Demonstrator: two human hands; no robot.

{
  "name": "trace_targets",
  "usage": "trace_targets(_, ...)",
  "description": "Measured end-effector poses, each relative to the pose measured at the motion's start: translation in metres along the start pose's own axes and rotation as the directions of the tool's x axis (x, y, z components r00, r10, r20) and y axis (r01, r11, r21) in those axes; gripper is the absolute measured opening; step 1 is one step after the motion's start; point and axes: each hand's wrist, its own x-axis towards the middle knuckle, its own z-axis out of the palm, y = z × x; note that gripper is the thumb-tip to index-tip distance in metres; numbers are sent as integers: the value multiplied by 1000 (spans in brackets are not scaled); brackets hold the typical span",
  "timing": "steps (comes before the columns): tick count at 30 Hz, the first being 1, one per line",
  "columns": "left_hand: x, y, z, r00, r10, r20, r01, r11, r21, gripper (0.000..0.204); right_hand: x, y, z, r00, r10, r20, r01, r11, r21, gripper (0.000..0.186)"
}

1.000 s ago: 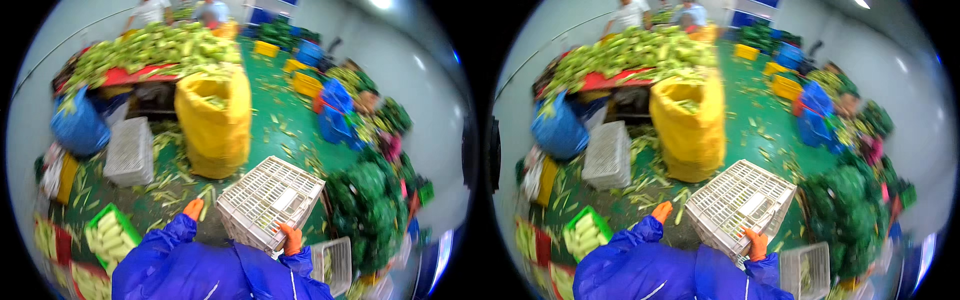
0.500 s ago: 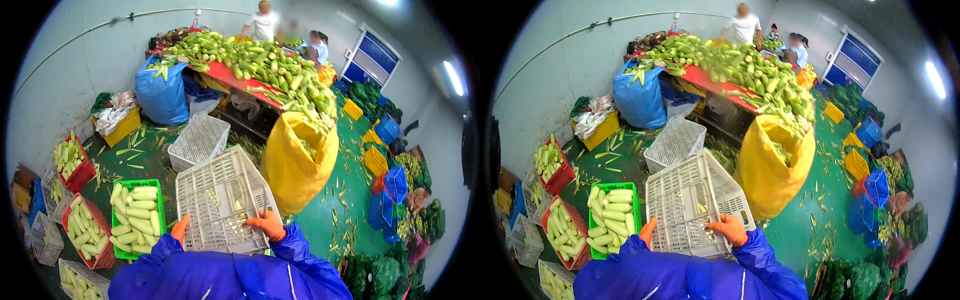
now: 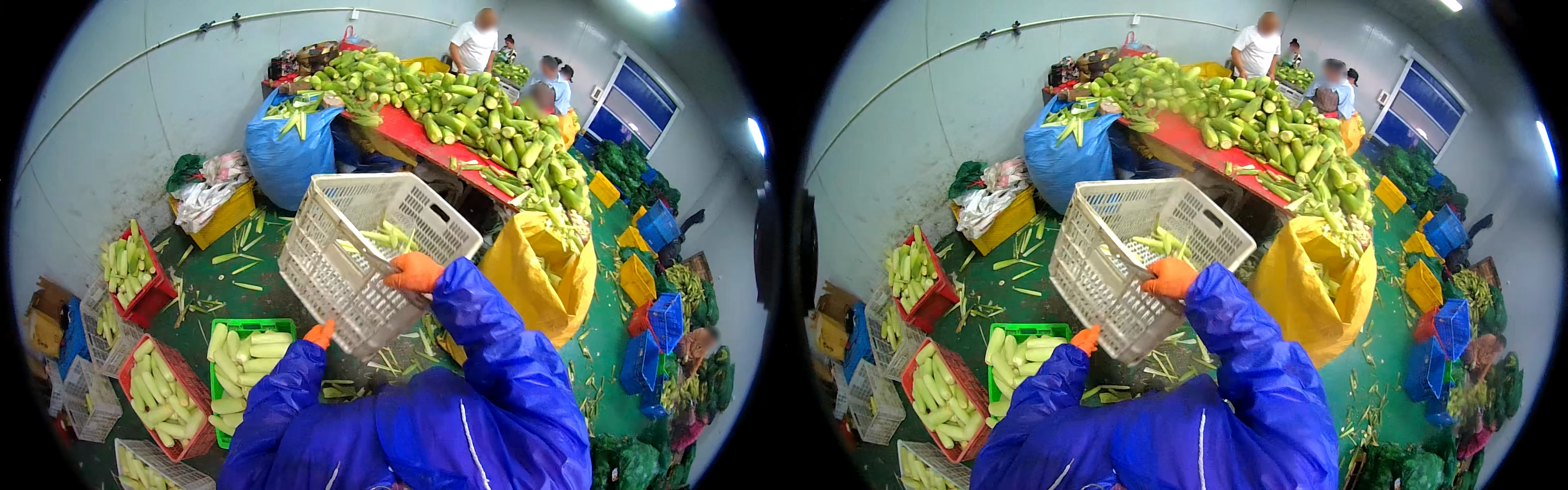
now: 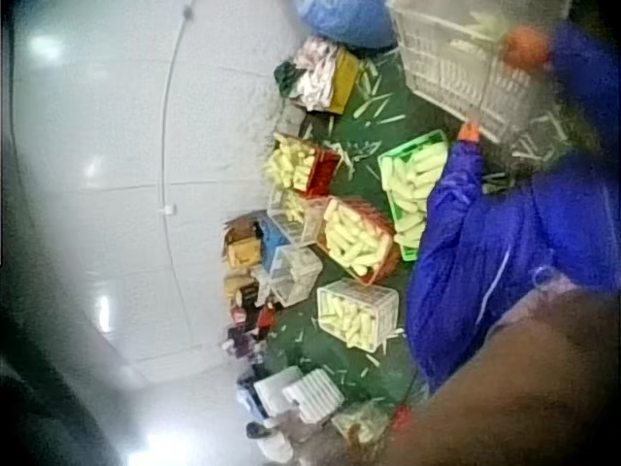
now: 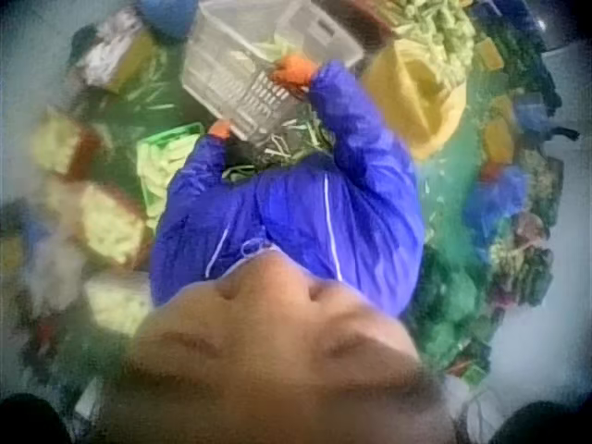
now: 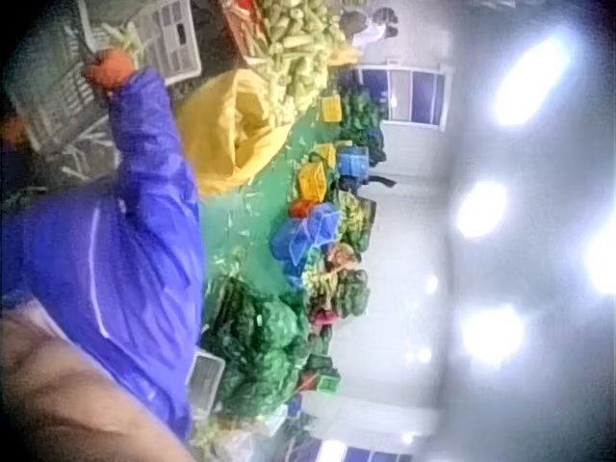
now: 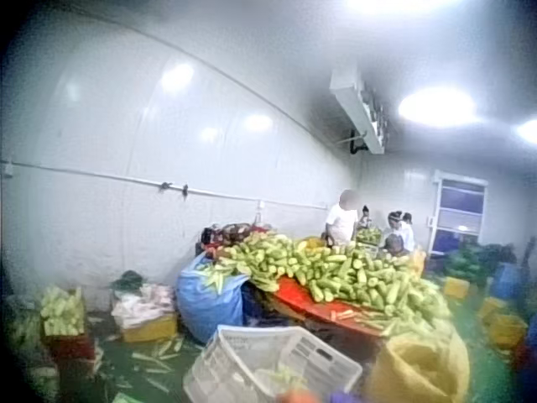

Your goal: The person peels corn cobs by hand, removing the husks and silk. They place the peeled corn into a green crate and occasionally move around the workspace to handle different piles of corn and crates.

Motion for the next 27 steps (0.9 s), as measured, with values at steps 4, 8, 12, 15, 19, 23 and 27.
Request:
trace_targets(4, -30, 24, -14, 986, 167, 28, -155, 957, -244, 64, 107, 111, 70, 994, -74, -80, 50, 962, -270, 35)
trace_targets(8, -34, -53, -35, 990, -139, -23, 124, 935, -333, 57, 172, 134, 137, 970, -150, 193, 198, 944, -265, 35)
trace_targets(12, -50, -202, -69, 775, 622, -111, -337, 556, 760, 59, 228, 188, 192, 942, -155, 297, 235, 937, -258, 32)
trace_targets(15, -60, -216, -66, 877, -418, -236, 179, 741, -647, 65, 256, 252, 196, 943, -209, 260, 275, 927, -254, 32)
trace_targets(19, -62, -97, -49, 895, -388, -222, 242, 838, -489, 66, 278, 274, 160, 936, -25, 352, 132, 950, -282, 30)
trace_targets(23, -23, -39, -67, 954, -246, -173, 127, 851, -509, 62, 288, 297, 160, 937, 79, 342, 39, 945, -324, 35)
trace_targets(27, 8, -42, -95, 974, -101, -204, 16, 925, -380, 59, 289, 281, 134, 882, -16, 472, 139, 964, -227, 49)
